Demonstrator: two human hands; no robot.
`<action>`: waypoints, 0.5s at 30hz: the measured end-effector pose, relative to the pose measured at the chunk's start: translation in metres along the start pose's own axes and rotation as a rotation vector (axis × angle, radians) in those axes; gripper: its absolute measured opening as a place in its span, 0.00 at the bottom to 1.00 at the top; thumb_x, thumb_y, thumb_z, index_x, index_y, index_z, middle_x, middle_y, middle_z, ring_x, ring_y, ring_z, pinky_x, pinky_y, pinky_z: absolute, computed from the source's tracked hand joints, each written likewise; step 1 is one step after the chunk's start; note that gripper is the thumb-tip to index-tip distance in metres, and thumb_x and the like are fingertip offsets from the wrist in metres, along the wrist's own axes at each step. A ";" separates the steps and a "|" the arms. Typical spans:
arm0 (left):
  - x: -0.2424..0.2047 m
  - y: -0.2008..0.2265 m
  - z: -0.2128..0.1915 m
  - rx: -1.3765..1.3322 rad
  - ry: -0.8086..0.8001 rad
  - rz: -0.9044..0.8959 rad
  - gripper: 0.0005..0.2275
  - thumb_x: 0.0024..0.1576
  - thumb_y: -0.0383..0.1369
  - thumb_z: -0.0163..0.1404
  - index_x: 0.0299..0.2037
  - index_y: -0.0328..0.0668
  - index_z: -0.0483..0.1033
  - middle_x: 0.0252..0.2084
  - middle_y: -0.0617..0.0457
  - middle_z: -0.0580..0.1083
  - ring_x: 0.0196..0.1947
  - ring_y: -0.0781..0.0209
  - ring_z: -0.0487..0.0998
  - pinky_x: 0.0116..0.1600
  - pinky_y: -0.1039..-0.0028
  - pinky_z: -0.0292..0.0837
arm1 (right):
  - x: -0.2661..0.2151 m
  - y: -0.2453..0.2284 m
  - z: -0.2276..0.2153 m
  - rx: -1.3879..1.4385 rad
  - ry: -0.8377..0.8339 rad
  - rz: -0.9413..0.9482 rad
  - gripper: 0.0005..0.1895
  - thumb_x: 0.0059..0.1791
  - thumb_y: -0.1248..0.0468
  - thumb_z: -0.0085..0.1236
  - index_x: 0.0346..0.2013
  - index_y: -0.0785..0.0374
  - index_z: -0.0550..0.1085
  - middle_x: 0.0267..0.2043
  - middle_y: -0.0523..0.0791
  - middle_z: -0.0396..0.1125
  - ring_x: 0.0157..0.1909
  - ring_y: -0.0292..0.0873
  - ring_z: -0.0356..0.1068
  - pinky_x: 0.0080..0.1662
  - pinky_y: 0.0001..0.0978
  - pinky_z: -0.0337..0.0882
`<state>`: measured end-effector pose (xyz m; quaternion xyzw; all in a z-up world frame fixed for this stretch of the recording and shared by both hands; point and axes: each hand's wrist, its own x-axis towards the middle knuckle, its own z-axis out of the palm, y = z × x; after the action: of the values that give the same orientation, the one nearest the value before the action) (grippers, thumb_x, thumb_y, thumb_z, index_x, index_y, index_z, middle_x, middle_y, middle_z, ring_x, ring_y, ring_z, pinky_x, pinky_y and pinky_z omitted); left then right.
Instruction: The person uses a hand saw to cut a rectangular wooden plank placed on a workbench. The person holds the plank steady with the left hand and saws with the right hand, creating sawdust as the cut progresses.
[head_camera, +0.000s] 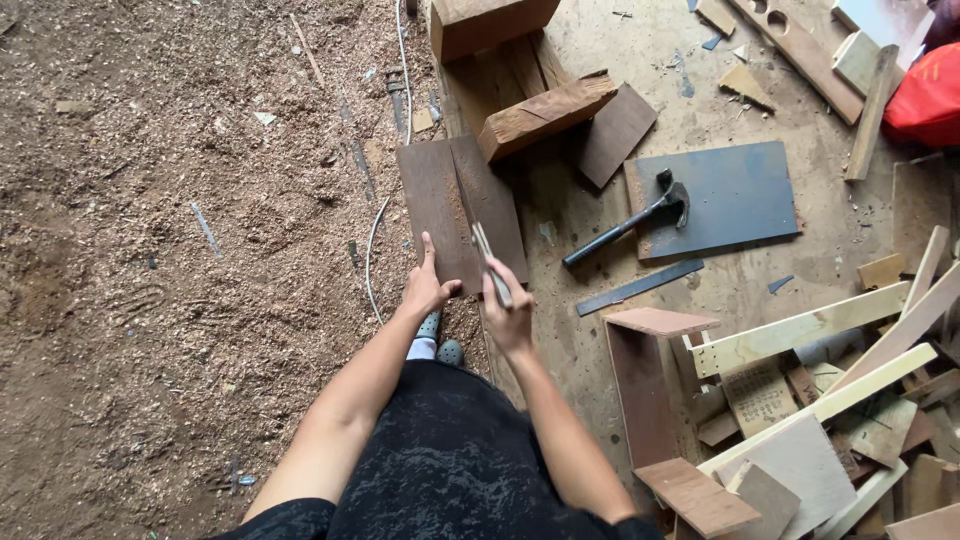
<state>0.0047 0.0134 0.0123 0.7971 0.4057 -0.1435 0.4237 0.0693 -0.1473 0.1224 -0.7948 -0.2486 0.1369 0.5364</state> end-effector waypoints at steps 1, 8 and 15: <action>-0.003 -0.002 0.001 -0.012 -0.003 0.001 0.57 0.52 0.44 0.64 0.75 0.63 0.18 0.53 0.26 0.72 0.53 0.33 0.76 0.60 0.54 0.71 | -0.028 -0.004 -0.014 -0.022 -0.020 -0.018 0.17 0.55 0.68 0.52 0.59 0.63 0.72 0.24 0.44 0.73 0.17 0.30 0.67 0.20 0.24 0.64; -0.009 -0.006 0.003 -0.008 -0.032 -0.028 0.57 0.53 0.44 0.63 0.74 0.65 0.17 0.54 0.28 0.71 0.53 0.35 0.76 0.59 0.54 0.71 | -0.131 -0.023 -0.072 -0.054 -0.023 -0.017 0.13 0.55 0.70 0.50 0.55 0.66 0.73 0.29 0.46 0.75 0.18 0.30 0.71 0.19 0.22 0.66; -0.004 -0.002 0.002 -0.010 -0.020 -0.026 0.58 0.51 0.44 0.64 0.74 0.64 0.17 0.52 0.30 0.73 0.52 0.36 0.77 0.58 0.55 0.72 | 0.034 0.005 0.013 0.019 -0.026 -0.031 0.18 0.55 0.69 0.51 0.60 0.64 0.72 0.35 0.48 0.75 0.26 0.35 0.69 0.27 0.28 0.69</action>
<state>0.0010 0.0105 0.0122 0.7880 0.4127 -0.1548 0.4298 0.0921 -0.1202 0.1145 -0.7839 -0.2667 0.1411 0.5426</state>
